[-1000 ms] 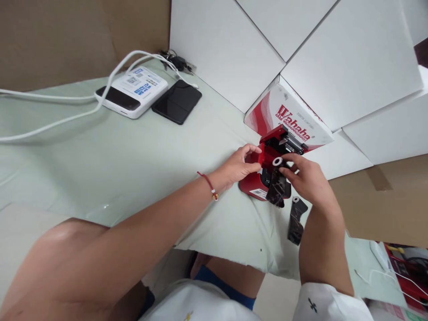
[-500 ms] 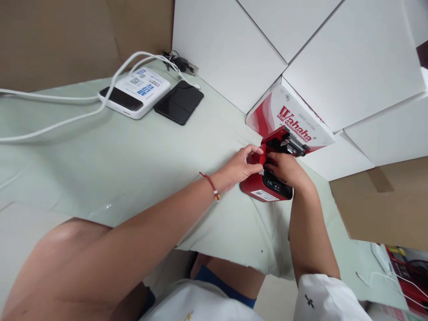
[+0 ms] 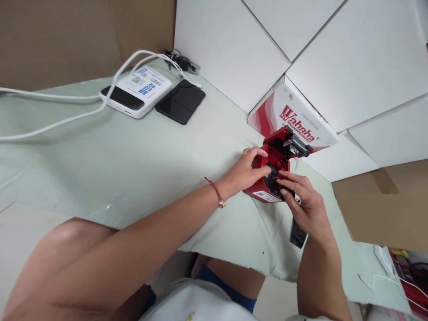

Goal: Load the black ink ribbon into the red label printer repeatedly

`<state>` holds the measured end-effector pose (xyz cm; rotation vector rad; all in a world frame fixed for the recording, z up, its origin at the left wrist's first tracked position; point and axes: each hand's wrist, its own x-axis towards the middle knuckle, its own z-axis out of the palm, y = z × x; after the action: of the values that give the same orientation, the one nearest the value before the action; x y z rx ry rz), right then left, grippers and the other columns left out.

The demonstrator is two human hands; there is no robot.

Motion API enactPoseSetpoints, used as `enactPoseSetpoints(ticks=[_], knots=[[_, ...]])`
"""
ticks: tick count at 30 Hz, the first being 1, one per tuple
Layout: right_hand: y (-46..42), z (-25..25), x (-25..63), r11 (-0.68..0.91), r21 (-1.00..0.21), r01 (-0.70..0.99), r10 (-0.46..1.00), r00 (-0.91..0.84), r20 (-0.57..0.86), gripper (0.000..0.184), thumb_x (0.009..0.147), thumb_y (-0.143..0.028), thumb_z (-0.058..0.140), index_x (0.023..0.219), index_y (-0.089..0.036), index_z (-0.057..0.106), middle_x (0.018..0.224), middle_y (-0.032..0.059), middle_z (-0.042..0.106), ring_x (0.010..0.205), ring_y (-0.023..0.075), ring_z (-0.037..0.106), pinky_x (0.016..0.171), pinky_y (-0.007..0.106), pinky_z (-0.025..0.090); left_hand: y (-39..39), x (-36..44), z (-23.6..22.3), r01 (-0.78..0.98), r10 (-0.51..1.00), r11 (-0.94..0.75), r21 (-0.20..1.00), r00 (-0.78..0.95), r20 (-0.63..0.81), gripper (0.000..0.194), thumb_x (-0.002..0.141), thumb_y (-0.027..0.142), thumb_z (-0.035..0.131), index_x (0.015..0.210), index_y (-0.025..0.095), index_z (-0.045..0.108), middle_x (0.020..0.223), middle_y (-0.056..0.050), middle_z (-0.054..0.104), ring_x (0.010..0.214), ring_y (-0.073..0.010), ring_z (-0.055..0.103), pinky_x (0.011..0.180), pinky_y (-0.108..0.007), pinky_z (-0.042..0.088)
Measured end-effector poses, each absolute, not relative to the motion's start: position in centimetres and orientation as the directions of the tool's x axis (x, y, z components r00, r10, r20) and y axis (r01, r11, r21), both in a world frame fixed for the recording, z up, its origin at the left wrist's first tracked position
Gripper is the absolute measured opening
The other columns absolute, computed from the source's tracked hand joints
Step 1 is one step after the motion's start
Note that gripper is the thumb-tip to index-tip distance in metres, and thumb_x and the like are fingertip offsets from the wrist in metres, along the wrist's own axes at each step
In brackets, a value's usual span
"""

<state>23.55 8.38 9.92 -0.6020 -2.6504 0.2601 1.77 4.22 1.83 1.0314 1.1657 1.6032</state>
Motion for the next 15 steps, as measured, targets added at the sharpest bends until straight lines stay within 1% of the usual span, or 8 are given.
enactPoseSetpoints(ticks=[3, 4, 6, 8, 10, 12, 13, 15], knots=[[7.9, 9.9, 23.4, 0.898, -0.225, 0.379, 0.439, -0.802, 0.404, 0.029, 0.102, -0.017, 0.071, 0.127, -0.030, 0.078, 0.147, 0.0077, 0.074, 0.135, 0.0227, 0.068, 0.114, 0.045, 0.058, 3.5, 2.3, 2.0, -0.039, 0.948, -0.252, 0.967, -0.211, 0.238, 0.065, 0.077, 0.031, 0.084, 0.137, 0.024, 0.059, 0.158, -0.017, 0.048, 0.155, -0.0340, 0.046, 0.135, -0.056, 0.037], [7.9, 10.1, 23.3, 0.895, -0.219, 0.388, 0.446, -0.785, 0.430, 0.028, 0.102, -0.018, 0.071, 0.126, -0.030, 0.079, 0.148, 0.0081, 0.073, 0.136, 0.0238, 0.068, 0.114, 0.047, 0.058, 3.4, 2.4, 2.0, -0.008, 0.947, -0.269, 0.963, -0.186, 0.263, 0.073, 0.075, 0.030, 0.086, 0.141, 0.025, 0.057, 0.165, -0.017, 0.042, 0.160, -0.0355, 0.040, 0.137, -0.058, 0.034], [8.6, 10.5, 22.8, 0.882, -0.191, 0.431, 0.464, -0.721, 0.514, 0.027, 0.103, -0.022, 0.071, 0.128, -0.030, 0.078, 0.149, 0.0089, 0.073, 0.137, 0.0258, 0.069, 0.115, 0.050, 0.058, 3.2, 2.6, 2.0, 0.026, 0.950, -0.270, 0.962, -0.155, 0.271, 0.082, 0.073, 0.027, 0.087, 0.148, 0.026, 0.054, 0.174, -0.017, 0.031, 0.166, -0.0371, 0.032, 0.140, -0.060, 0.031], [10.2, 10.7, 22.4, 0.857, -0.135, 0.497, 0.468, -0.644, 0.605, 0.030, 0.105, -0.028, 0.068, 0.135, -0.029, 0.076, 0.151, 0.0105, 0.071, 0.141, 0.0277, 0.067, 0.119, 0.054, 0.055, 3.2, 2.6, 1.9, 0.040, 0.956, -0.252, 0.967, -0.144, 0.255, 0.085, 0.074, 0.027, 0.084, 0.152, 0.025, 0.051, 0.174, -0.018, 0.030, 0.167, -0.0372, 0.031, 0.140, -0.059, 0.030], [12.5, 10.6, 22.1, 0.824, -0.078, 0.562, 0.466, -0.593, 0.656, 0.038, 0.108, -0.037, 0.063, 0.145, -0.027, 0.070, 0.157, 0.0136, 0.067, 0.149, 0.0297, 0.062, 0.126, 0.058, 0.048, 3.3, 2.6, 1.9, 0.044, 0.957, -0.249, 0.967, -0.143, 0.253, 0.086, 0.075, 0.027, 0.083, 0.155, 0.024, 0.049, 0.173, -0.018, 0.032, 0.168, -0.0366, 0.030, 0.141, -0.059, 0.030], [15.1, 10.1, 22.0, 0.791, -0.062, 0.608, 0.496, -0.578, 0.648, 0.051, 0.110, -0.046, 0.058, 0.156, -0.024, 0.062, 0.165, 0.0172, 0.059, 0.157, 0.0316, 0.054, 0.131, 0.060, 0.042, 3.3, 2.5, 2.0, 0.045, 0.956, -0.255, 0.966, -0.142, 0.259, 0.088, 0.076, 0.027, 0.082, 0.157, 0.025, 0.048, 0.173, -0.018, 0.032, 0.168, -0.0363, 0.029, 0.141, -0.058, 0.030], [16.2, 9.8, 22.0, 0.776, -0.072, 0.627, 0.524, -0.576, 0.628, 0.057, 0.110, -0.051, 0.056, 0.160, -0.023, 0.058, 0.166, 0.0183, 0.057, 0.158, 0.0321, 0.052, 0.131, 0.061, 0.041, 3.3, 2.4, 2.0, 0.044, 0.955, -0.257, 0.965, -0.139, 0.260, 0.090, 0.076, 0.028, 0.082, 0.158, 0.025, 0.047, 0.173, -0.017, 0.032, 0.168, -0.0363, 0.029, 0.141, -0.059, 0.030], [17.4, 9.3, 21.9, 0.754, -0.108, 0.648, 0.576, -0.573, 0.582, 0.064, 0.110, -0.058, 0.051, 0.163, -0.021, 0.055, 0.164, 0.0200, 0.058, 0.157, 0.0325, 0.053, 0.130, 0.061, 0.042, 3.3, 2.4, 2.1, 0.038, 0.956, -0.258, 0.965, -0.136, 0.261, 0.093, 0.075, 0.029, 0.083, 0.161, 0.026, 0.046, 0.173, -0.017, 0.033, 0.168, -0.0368, 0.030, 0.141, -0.060, 0.030]])
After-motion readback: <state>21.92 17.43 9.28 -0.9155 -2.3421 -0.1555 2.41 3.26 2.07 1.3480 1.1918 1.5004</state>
